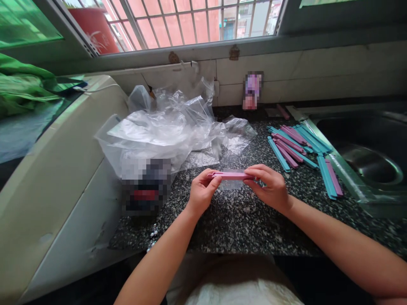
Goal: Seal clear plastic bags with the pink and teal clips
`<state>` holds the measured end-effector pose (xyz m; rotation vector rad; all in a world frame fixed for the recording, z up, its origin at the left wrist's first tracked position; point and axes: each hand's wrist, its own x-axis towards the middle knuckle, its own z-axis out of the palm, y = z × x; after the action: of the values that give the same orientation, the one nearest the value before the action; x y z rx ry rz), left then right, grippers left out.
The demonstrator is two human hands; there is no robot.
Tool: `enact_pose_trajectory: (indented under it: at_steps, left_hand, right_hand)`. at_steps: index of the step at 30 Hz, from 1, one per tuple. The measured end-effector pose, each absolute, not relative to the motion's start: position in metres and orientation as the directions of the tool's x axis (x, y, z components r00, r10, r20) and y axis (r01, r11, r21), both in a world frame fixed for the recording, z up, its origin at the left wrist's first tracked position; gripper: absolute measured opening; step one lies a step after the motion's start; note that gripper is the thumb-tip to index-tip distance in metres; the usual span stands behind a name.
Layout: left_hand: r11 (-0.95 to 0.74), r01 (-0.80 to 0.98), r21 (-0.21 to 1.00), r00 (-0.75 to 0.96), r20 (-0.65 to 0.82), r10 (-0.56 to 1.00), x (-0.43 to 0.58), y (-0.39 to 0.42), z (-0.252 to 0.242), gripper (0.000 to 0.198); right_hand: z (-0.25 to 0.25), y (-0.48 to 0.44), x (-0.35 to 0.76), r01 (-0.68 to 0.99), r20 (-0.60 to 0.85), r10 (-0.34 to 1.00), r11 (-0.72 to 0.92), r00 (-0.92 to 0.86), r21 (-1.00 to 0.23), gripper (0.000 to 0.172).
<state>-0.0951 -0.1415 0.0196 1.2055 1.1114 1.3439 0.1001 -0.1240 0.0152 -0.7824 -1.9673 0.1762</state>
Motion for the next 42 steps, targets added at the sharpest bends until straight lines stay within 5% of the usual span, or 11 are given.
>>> enact_pose_trajectory:
  at_steps: [42]
  left_hand:
    - [-0.104, -0.106, 0.989, 0.055, 0.110, 0.992, -0.0978, -0.1396, 0.0161, 0.028]
  right_hand:
    - [0.0180, -0.1242, 0.1012, 0.397, 0.740, 0.577, 0.804, -0.346, -0.442, 0.027]
